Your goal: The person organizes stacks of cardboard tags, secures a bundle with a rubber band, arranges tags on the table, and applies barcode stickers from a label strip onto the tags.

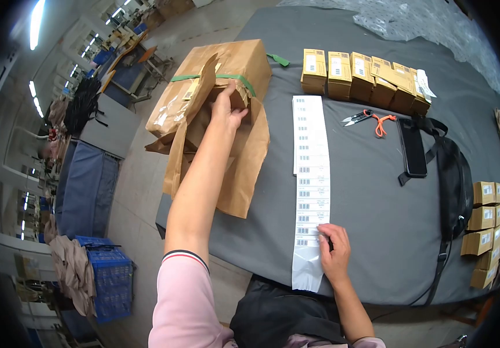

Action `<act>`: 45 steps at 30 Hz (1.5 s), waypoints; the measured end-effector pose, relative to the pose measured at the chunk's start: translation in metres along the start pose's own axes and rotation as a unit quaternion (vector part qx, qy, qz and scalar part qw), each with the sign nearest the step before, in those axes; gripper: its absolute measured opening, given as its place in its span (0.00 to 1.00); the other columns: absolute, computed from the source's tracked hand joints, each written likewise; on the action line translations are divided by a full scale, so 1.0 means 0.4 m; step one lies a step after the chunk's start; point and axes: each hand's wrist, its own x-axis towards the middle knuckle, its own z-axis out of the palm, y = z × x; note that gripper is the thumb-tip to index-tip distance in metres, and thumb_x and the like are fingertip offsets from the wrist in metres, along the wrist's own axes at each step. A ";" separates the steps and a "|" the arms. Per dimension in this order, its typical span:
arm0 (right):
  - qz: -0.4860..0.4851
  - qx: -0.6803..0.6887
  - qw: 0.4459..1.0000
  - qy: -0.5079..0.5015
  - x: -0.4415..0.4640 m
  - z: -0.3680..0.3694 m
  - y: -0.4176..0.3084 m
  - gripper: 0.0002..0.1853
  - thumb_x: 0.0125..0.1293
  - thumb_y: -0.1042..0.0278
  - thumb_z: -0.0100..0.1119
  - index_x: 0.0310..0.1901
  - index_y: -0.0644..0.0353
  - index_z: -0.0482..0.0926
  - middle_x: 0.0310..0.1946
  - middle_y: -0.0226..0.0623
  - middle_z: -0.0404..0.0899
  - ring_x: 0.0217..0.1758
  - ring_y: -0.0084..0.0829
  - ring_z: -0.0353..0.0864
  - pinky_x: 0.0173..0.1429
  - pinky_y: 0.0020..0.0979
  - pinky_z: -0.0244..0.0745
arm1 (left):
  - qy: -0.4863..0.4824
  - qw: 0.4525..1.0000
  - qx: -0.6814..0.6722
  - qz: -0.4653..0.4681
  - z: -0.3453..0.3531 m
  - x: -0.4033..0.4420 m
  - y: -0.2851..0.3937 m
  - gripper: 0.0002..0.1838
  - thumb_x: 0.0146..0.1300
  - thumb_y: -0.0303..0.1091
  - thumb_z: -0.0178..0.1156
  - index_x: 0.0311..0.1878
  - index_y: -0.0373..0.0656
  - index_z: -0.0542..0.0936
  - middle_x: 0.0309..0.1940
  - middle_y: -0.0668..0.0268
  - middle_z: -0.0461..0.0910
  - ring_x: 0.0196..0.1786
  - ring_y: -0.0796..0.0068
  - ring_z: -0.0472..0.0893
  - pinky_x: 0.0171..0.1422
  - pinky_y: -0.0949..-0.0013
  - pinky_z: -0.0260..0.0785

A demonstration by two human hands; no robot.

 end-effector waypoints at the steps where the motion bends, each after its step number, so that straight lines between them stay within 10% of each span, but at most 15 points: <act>1: 0.001 0.000 1.000 0.003 -0.001 -0.001 0.000 0.10 0.57 0.80 0.55 0.40 0.63 0.79 0.40 0.38 0.80 0.43 0.36 0.77 0.48 0.31 0.72 | -0.002 1.000 0.001 -0.001 0.000 -0.003 -0.007 0.50 0.52 0.45 0.72 0.71 0.46 0.51 0.72 0.52 0.47 0.74 0.49 0.46 0.74 0.40 0.36; 5: -0.002 -0.001 1.000 -0.003 -0.001 -0.004 0.003 0.10 0.56 0.79 0.56 0.40 0.62 0.79 0.40 0.39 0.79 0.44 0.39 0.77 0.48 0.34 0.71 | 0.047 0.999 -0.002 0.025 -0.019 0.025 -0.037 0.57 0.46 0.48 0.76 0.72 0.48 0.47 0.70 0.54 0.50 0.72 0.52 0.51 0.73 0.41 0.42; 7: -0.003 0.003 1.000 -0.003 -0.003 0.000 0.003 0.10 0.56 0.79 0.56 0.40 0.62 0.79 0.40 0.39 0.80 0.43 0.39 0.77 0.48 0.33 0.71 | -0.024 0.997 -0.016 0.078 -0.028 0.025 -0.041 0.73 0.42 0.43 0.78 0.72 0.59 0.23 0.73 0.57 0.43 0.73 0.47 0.50 0.74 0.41 0.41; 11: -0.005 0.002 1.000 -0.001 -0.002 -0.001 0.005 0.10 0.55 0.79 0.56 0.40 0.62 0.79 0.40 0.39 0.80 0.43 0.39 0.77 0.48 0.34 0.71 | 0.008 0.996 -0.028 0.089 -0.009 -0.002 -0.053 0.73 0.42 0.41 0.78 0.72 0.59 0.24 0.72 0.58 0.44 0.72 0.50 0.50 0.74 0.42 0.42; 22: -0.007 -0.002 1.000 -0.011 -0.001 -0.003 0.004 0.10 0.56 0.80 0.56 0.41 0.63 0.79 0.41 0.39 0.79 0.43 0.40 0.77 0.48 0.34 0.72 | 0.002 0.990 -0.133 0.050 -0.041 -0.043 -0.068 0.45 0.49 0.44 0.72 0.68 0.49 0.59 0.63 0.60 0.62 0.68 0.60 0.60 0.72 0.47 0.47; 37: -0.012 0.025 1.000 -0.001 -0.012 -0.009 0.011 0.11 0.56 0.80 0.55 0.42 0.63 0.79 0.42 0.40 0.79 0.45 0.39 0.77 0.49 0.32 0.72 | -0.122 0.976 -0.179 -0.034 -0.168 -0.403 -0.025 0.31 0.56 0.49 0.62 0.61 0.48 0.68 0.57 0.60 0.71 0.60 0.59 0.68 0.63 0.50 0.60; 45: 0.224 0.374 0.900 -0.026 -0.023 -0.070 -0.014 0.16 0.70 0.65 0.52 0.54 0.65 0.73 0.48 0.36 0.77 0.50 0.24 0.75 0.56 0.26 0.69 | -0.266 0.952 0.081 -0.124 -0.268 -0.699 -0.186 0.44 0.45 0.34 0.68 0.67 0.38 0.60 0.58 0.58 0.72 0.58 0.62 0.75 0.63 0.61 0.68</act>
